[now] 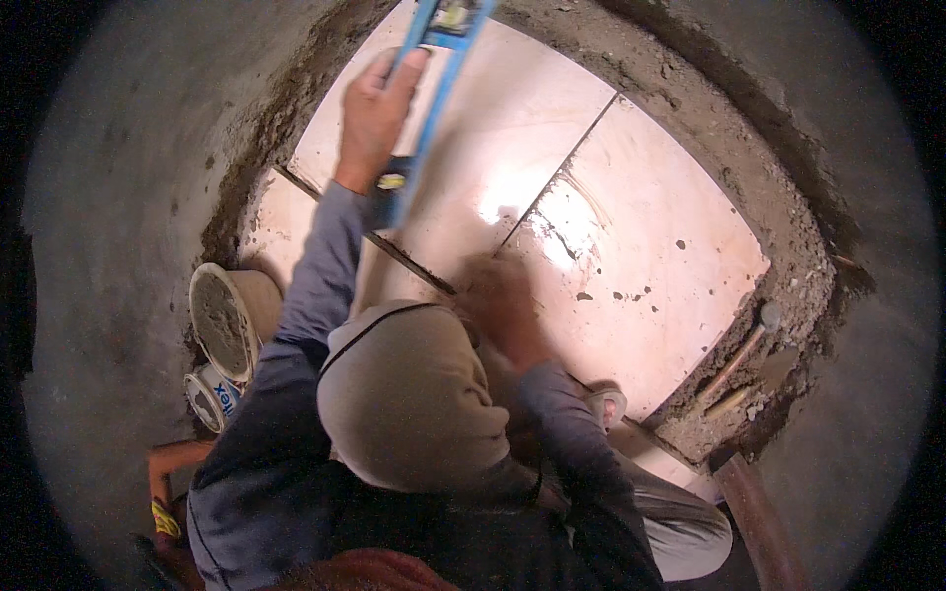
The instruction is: The person spreads cement on the floor using a trowel, places a ceramic tile, and taps it with a hammer to level it. The person uses a spirit level to check alignment and wipes excess cement with a cloth.
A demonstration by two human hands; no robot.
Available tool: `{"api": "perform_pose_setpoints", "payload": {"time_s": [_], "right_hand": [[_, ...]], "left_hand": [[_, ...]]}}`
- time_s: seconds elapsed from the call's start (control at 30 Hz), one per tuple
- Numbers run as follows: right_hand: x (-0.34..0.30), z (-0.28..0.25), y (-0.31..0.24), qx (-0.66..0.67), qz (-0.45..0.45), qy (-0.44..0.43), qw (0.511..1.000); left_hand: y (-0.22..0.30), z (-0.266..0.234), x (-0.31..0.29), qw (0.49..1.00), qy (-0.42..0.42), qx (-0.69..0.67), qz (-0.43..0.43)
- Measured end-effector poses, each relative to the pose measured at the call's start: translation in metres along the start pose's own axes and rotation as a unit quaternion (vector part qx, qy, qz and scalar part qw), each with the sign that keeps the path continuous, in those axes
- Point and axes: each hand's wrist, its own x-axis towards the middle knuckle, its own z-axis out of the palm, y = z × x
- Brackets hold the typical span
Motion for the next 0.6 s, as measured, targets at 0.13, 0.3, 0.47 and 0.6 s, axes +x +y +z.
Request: {"api": "perform_pose_setpoints", "payload": {"time_s": [0.13,0.3,0.47,0.6], "right_hand": [[-0.033,-0.084,0.109,-0.021,0.135,0.238,0.962],[-0.062,-0.164,0.192,-0.228,0.219,0.243,0.917],[-0.072,-0.165,0.216,-0.287,0.211,0.264,0.896],[-0.068,-0.161,0.227,-0.262,0.219,0.306,0.889]], "left_hand": [[-0.064,-0.041,0.019,0.993,-0.032,0.107,-0.033],[-0.12,-0.042,0.014,0.968,-0.077,0.176,-0.161],[-0.151,-0.037,0.039,0.969,-0.073,0.2,-0.124],[-0.169,-0.032,0.057,0.964,-0.077,0.159,-0.197]]}}
